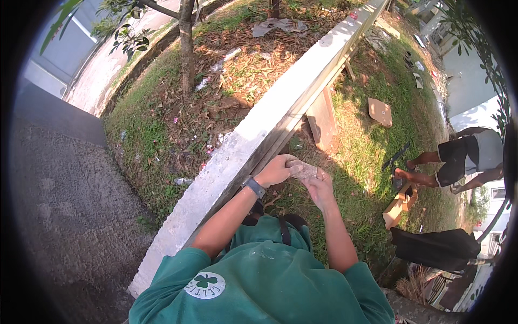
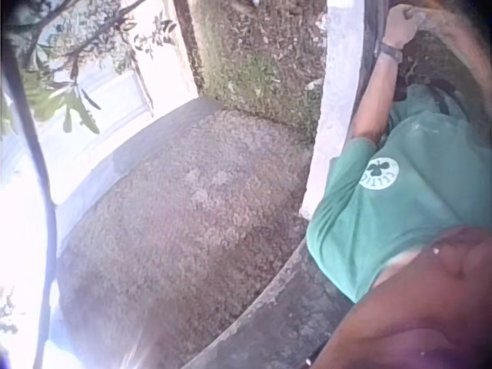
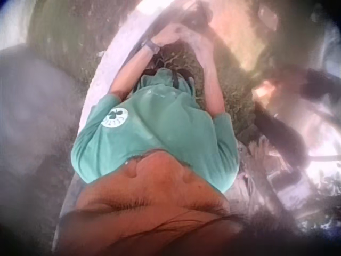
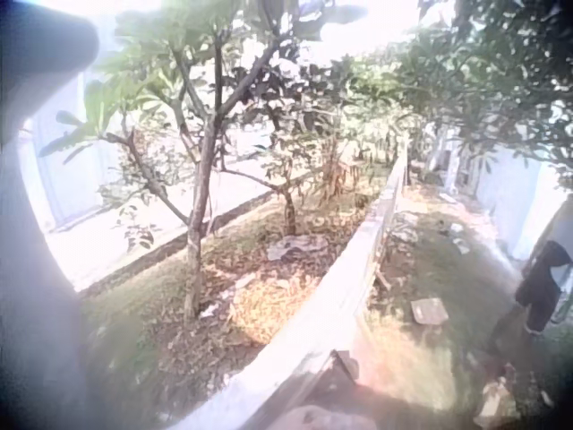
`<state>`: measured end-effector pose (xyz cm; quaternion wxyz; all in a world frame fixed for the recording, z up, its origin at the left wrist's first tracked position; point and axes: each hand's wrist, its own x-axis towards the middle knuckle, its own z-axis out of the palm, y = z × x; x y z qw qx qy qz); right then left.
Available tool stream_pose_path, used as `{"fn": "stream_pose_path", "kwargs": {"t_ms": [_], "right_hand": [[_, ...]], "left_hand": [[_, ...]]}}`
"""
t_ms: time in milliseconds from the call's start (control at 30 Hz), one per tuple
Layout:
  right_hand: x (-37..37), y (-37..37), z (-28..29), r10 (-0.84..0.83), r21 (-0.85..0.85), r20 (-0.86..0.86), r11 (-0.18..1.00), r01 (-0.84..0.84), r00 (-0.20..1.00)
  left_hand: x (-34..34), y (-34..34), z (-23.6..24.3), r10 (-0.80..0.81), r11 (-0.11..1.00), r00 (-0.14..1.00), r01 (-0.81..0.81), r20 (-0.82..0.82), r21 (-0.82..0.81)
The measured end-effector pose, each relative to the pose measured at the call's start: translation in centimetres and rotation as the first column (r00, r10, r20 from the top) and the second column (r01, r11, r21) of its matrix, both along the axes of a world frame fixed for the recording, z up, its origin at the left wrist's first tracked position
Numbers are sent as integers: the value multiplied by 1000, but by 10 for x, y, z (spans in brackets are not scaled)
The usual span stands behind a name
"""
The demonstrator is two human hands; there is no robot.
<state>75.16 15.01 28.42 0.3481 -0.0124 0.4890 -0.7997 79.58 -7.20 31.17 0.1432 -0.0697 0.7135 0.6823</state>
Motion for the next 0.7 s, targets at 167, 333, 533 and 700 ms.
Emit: {"fn": "stream_pose_path", "kwargs": {"t_ms": [167,333,533,700], "right_hand": [[45,48,-1,43,-234,305,972,31,951],[78,74,-60,274,-360,385,924,-130,881],[106,34,-95,164,-193,406,977,-91,899],[112,-6,-98,31,-278,301,959,57,953]], "left_hand": [[10,30,-17,-244,955,970,241,-6,172],[15,38,-44,-527,849,850,527,6,-44],[16,30,-69,-398,708,898,430,186,-561],[11,4,-49,-412,529,910,277,42,-802]]}}
